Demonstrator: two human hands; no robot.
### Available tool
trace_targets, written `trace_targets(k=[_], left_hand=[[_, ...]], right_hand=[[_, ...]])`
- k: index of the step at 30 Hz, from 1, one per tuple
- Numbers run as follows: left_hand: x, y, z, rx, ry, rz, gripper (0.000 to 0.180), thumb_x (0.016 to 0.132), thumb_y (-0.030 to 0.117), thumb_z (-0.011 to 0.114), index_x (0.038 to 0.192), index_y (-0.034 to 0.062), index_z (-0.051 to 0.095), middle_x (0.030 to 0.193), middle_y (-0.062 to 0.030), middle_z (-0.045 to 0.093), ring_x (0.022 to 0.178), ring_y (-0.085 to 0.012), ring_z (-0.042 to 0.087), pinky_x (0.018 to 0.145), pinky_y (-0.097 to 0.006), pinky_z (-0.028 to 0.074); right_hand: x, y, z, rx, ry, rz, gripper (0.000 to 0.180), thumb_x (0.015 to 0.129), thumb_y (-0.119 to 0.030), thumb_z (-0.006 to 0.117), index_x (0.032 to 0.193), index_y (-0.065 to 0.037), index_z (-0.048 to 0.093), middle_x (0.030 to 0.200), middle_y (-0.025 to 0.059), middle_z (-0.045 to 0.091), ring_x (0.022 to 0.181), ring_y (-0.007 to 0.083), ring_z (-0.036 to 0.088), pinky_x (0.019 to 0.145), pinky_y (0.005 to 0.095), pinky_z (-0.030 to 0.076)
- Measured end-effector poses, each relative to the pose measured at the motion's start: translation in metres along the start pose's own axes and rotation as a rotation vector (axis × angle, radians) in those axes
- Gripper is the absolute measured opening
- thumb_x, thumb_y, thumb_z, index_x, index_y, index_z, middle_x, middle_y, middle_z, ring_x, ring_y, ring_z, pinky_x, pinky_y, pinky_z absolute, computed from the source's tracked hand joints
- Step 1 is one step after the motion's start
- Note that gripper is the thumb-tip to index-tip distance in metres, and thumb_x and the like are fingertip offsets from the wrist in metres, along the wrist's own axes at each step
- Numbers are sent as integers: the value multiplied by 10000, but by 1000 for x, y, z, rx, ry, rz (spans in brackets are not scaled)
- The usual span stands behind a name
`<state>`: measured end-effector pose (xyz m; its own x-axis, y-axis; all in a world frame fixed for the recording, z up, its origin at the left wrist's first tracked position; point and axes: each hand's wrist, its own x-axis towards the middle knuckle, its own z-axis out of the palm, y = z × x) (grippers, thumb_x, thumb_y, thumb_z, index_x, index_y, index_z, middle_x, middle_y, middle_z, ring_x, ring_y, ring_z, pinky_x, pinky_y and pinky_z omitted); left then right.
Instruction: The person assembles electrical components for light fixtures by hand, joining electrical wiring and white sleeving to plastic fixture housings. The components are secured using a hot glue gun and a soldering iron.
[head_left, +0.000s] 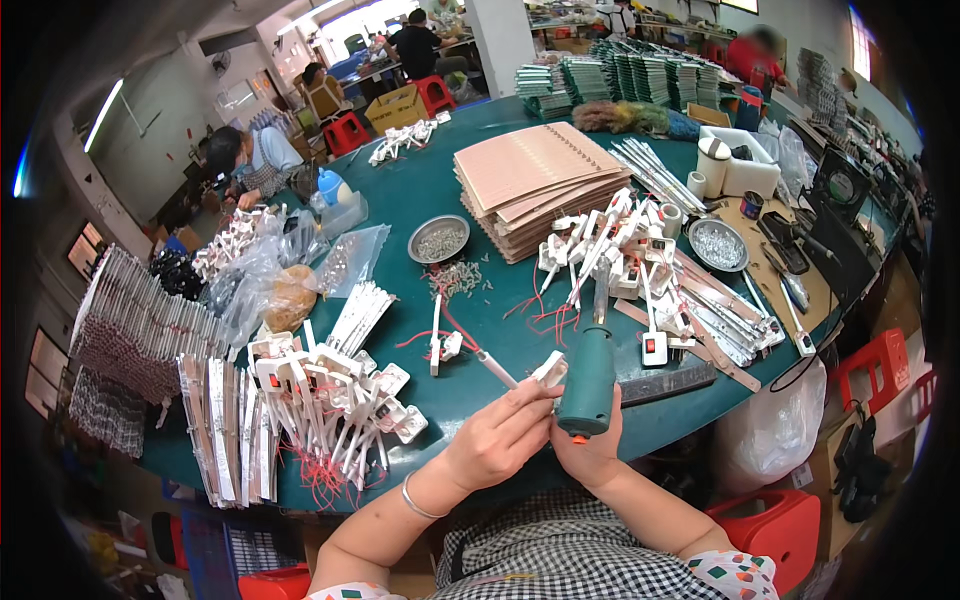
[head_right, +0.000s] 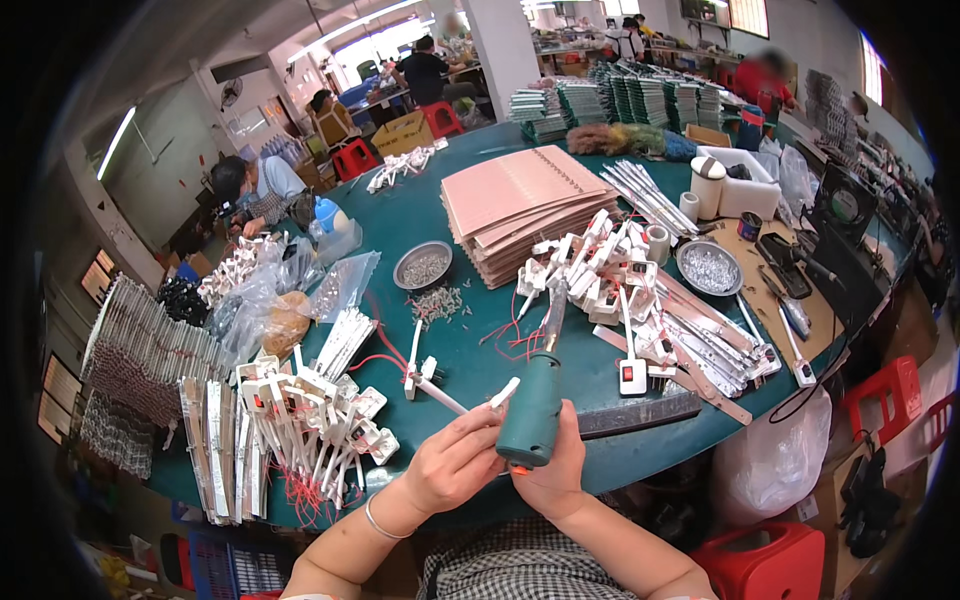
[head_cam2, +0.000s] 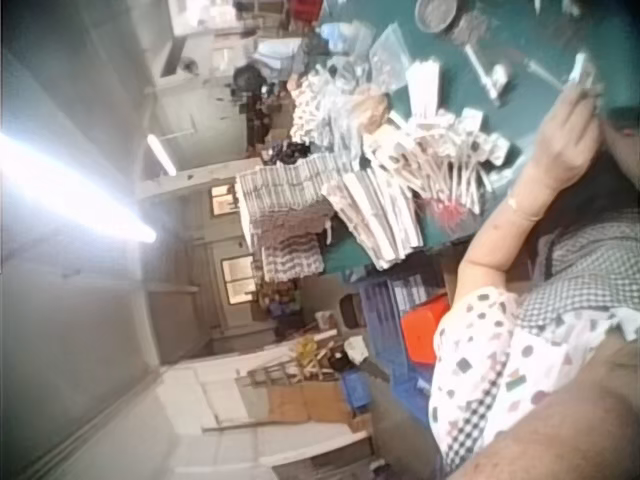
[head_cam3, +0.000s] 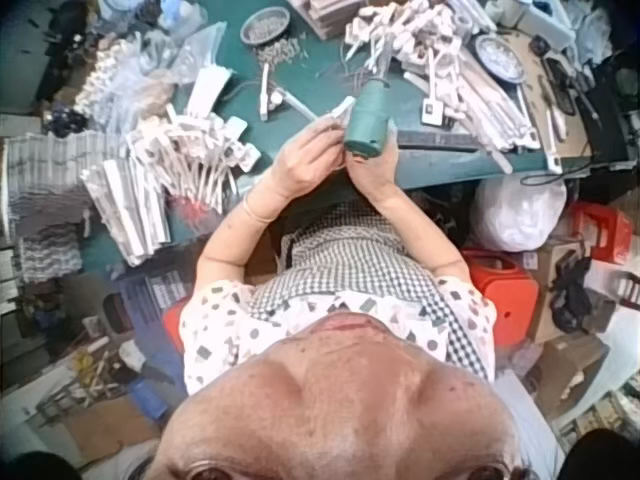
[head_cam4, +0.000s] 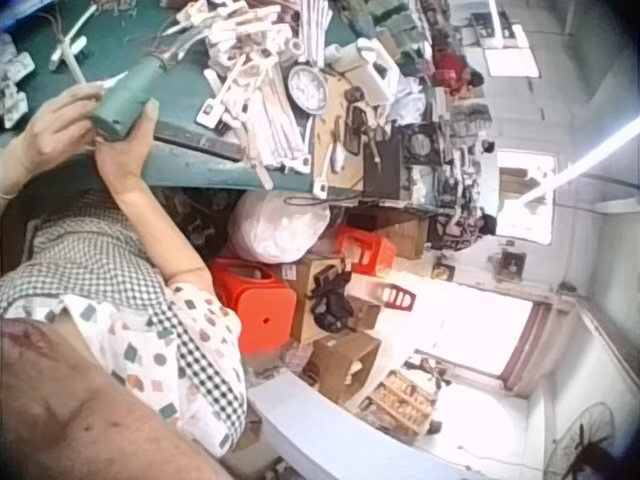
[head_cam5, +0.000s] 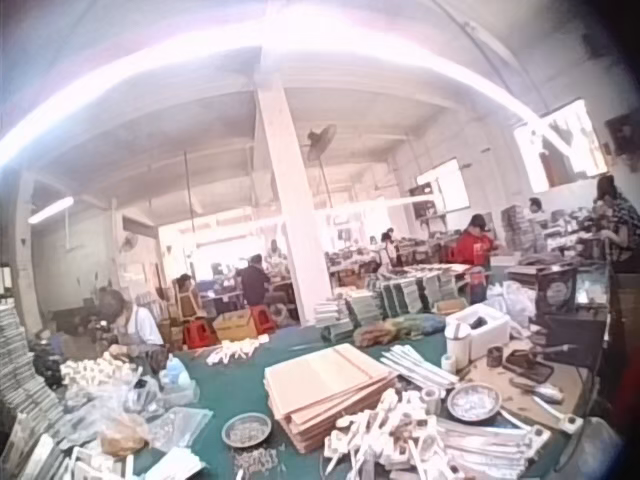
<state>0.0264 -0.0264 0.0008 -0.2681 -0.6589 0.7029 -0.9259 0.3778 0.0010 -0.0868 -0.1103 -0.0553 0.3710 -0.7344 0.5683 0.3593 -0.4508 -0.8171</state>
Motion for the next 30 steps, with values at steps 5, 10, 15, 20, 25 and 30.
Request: trace_targets(k=[5, 10, 15, 20, 25, 30], left_hand=[[-11, -1, 3, -91, 28, -125, 210, 651, -3, 720, 844, -42, 647, 1038, -126, 624, 1033, -296, 602, 927, -439, 513], [-29, 15, 19, 272, 359, -237, 159, 677, 13, 741, 805, 65, 663, 1200, -161, 468, 1102, -377, 472, 945, -504, 511], [-23, 23, 14, -31, 204, -413, 195, 678, -11, 744, 835, 22, 632, 1179, -205, 537, 1035, -367, 569, 775, -405, 529], [-18, 14, 4, -107, 132, -479, 197, 679, -42, 729, 839, 10, 627, 1060, -165, 655, 867, -291, 659, 735, -349, 538], [-16, 17, -2, -229, 88, -530, 161, 683, -74, 681, 813, 0, 622, 1064, -176, 648, 892, -289, 659, 725, -331, 545], [-13, 17, 0, -228, 79, -526, 156, 676, -77, 677, 801, -5, 619, 1079, -177, 649, 899, -283, 660, 740, -329, 546]], right_hand=[[-6, 10, -3, -150, -31, 74, 580, 710, 29, 737, 1181, 1, 398, 1018, 108, 620, 908, 186, 638, 787, 308, 516], [-6, 20, -4, -74, -76, -23, 641, 695, 32, 741, 1215, 13, 368, 1001, 114, 632, 885, 199, 655, 760, 313, 525], [-10, 16, -4, -145, -108, -59, 697, 697, 22, 746, 1257, 20, 332, 1004, 109, 617, 890, 193, 642, 759, 302, 516], [-9, 10, -6, -275, -79, -174, 696, 711, 7, 746, 1264, 28, 324, 987, 94, 594, 859, 182, 626, 759, 302, 507], [-20, 23, -11, -218, -86, -96, 715, 725, -21, 774, 1277, 30, 324, 1020, 97, 595, 893, 192, 630, 771, 293, 511], [-26, 9, -29, -159, -146, -32, 634, 724, -39, 782, 1225, 4, 397, 996, 105, 606, 884, 198, 614, 792, 311, 491]])
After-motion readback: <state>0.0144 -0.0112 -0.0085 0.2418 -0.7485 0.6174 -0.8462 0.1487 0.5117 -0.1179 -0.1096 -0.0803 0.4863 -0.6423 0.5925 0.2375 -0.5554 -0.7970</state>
